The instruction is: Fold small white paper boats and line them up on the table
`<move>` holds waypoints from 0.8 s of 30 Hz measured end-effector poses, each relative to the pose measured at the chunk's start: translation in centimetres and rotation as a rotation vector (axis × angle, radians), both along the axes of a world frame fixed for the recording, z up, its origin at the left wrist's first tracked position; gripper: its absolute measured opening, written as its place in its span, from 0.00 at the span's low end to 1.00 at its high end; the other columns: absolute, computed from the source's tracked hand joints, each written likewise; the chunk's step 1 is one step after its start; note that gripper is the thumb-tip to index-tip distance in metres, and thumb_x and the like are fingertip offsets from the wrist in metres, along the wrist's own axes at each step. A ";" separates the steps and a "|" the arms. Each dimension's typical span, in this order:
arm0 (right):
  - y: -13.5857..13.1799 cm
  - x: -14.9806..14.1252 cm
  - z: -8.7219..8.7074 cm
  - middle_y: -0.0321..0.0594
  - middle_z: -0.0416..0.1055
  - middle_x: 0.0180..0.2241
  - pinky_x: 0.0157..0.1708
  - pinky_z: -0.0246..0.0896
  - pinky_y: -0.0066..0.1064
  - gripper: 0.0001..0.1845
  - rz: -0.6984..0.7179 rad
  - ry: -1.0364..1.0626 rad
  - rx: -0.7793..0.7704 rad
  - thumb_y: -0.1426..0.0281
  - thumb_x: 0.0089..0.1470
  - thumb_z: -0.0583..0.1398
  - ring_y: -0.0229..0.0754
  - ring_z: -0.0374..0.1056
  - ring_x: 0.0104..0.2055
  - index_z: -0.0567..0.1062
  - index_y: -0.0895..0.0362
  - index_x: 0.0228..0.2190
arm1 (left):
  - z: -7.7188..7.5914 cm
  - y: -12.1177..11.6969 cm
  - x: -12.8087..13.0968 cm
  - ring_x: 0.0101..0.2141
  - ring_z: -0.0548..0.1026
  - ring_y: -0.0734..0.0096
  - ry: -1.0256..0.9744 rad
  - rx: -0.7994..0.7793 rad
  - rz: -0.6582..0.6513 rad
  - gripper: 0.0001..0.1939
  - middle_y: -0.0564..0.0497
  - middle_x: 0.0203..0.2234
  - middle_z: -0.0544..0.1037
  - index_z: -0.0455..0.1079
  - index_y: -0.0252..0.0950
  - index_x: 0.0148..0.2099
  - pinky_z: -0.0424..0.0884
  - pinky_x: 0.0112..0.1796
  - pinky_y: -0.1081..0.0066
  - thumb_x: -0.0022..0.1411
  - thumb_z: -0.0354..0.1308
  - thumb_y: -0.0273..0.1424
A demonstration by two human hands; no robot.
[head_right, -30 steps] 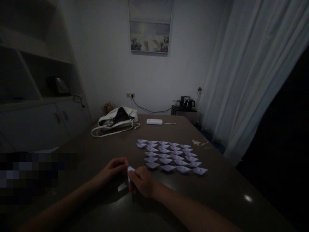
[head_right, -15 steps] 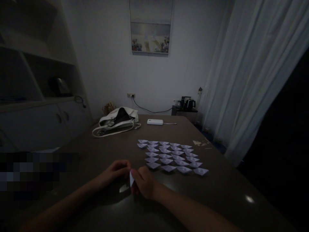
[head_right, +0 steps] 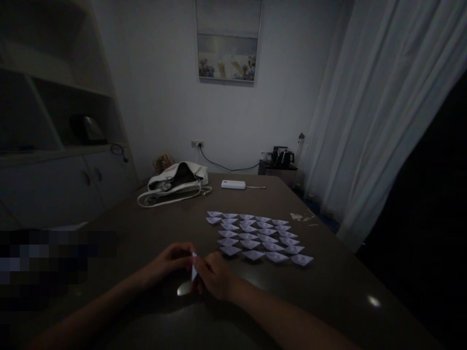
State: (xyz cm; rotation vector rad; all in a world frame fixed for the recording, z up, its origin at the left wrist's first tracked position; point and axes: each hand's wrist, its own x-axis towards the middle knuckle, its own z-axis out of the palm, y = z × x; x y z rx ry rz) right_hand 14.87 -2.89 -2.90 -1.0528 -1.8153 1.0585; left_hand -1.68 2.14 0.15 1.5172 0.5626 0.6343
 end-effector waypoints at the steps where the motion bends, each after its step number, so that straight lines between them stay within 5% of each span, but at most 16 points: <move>1: 0.0 0.0 0.0 0.37 0.64 0.12 0.14 0.49 0.21 0.38 0.007 -0.003 0.002 0.47 0.59 0.42 0.31 0.58 0.13 0.72 0.62 0.17 | 0.0 0.0 0.0 0.24 0.67 0.75 0.004 -0.002 -0.001 0.13 0.56 0.20 0.70 0.68 0.31 0.30 0.61 0.28 0.76 0.51 0.63 0.37; 17: -0.1 0.1 0.2 0.35 0.57 0.07 0.17 0.50 0.23 0.38 -0.196 -0.062 0.234 0.53 0.61 0.41 0.31 0.55 0.11 0.63 0.57 0.07 | 0.4 -0.3 0.0 0.25 0.65 0.75 0.122 0.075 -0.073 0.17 0.54 0.21 0.70 0.68 0.31 0.29 0.59 0.28 0.76 0.55 0.59 0.41; 24: -0.3 0.2 0.6 0.35 0.58 0.09 0.17 0.50 0.23 0.37 -0.133 -0.075 0.203 0.53 0.61 0.42 0.32 0.55 0.13 0.64 0.58 0.08 | 0.6 -0.5 -0.2 0.28 0.68 0.73 0.102 0.042 -0.072 0.13 0.54 0.23 0.72 0.70 0.32 0.31 0.62 0.32 0.74 0.54 0.61 0.38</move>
